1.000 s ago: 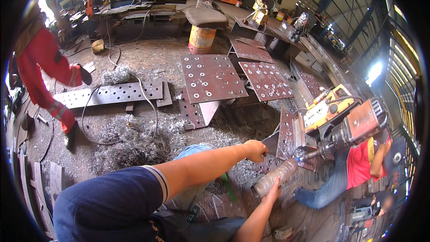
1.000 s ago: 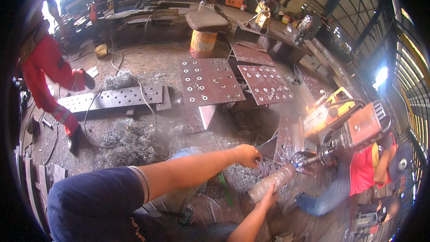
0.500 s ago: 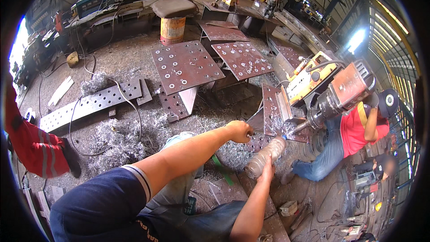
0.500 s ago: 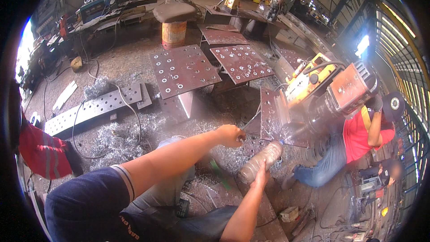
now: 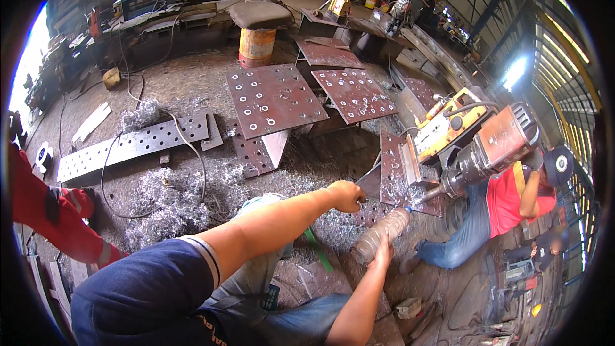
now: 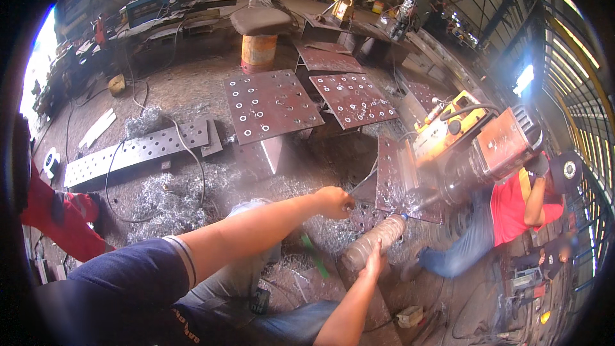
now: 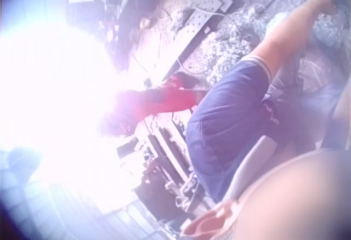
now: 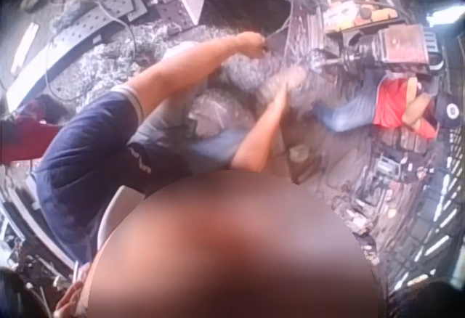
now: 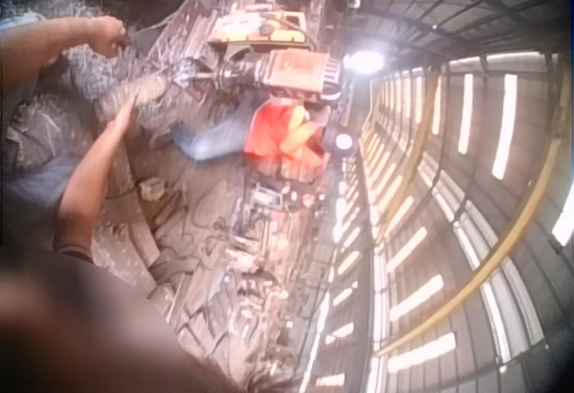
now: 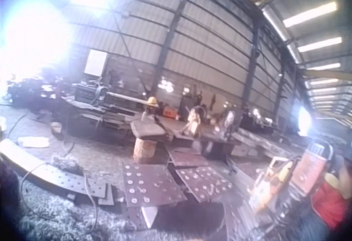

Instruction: The person sits on the floor and assists a coworker by holding a plastic bottle to apply liquid to a metal plate while the coworker drills holes. The person repeatedly pours liquid onto the drilling area and adjusts the bottle position as the coworker moves the drill.

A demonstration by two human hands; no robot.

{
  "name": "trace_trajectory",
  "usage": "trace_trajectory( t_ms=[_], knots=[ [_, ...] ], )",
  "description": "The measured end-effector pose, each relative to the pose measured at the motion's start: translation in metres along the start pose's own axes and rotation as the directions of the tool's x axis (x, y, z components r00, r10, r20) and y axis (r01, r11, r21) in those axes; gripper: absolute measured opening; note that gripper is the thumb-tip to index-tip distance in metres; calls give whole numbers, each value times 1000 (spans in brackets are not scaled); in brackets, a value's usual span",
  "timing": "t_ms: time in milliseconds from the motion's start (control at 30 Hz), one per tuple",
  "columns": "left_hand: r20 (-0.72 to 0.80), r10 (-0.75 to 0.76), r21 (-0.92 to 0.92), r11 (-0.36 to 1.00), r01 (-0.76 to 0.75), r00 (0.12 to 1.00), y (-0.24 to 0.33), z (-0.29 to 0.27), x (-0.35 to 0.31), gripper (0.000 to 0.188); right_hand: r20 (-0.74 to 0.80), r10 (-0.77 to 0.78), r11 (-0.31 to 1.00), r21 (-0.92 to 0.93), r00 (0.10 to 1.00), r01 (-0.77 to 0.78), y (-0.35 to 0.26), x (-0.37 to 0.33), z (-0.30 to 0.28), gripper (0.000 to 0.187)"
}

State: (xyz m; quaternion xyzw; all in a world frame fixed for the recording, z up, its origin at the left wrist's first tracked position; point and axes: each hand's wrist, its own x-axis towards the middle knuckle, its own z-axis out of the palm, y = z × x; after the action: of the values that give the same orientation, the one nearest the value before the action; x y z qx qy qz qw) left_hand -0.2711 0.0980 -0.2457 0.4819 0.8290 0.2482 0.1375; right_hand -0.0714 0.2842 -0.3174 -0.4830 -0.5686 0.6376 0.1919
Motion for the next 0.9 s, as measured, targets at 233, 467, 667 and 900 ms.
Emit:
trace_trajectory(
  t_ms=[233,467,667,900],
  knots=[
    [-25,3,-13,1000,-3,1000,2,1,2,40,22,-38,999,8,999,37,3,6,-2,86],
    [-24,-56,-41,998,55,998,-5,-2,-9,40,-175,-217,961,-209,960,179,-2,-16,17,99],
    [-75,-49,235,970,66,996,-11,-41,-23,44,-265,-385,921,-165,884,352,40,1,6,95],
    [24,49,-33,998,-48,998,6,1,-16,35,-143,-579,804,-265,802,533,-24,-31,27,69]
  ],
)
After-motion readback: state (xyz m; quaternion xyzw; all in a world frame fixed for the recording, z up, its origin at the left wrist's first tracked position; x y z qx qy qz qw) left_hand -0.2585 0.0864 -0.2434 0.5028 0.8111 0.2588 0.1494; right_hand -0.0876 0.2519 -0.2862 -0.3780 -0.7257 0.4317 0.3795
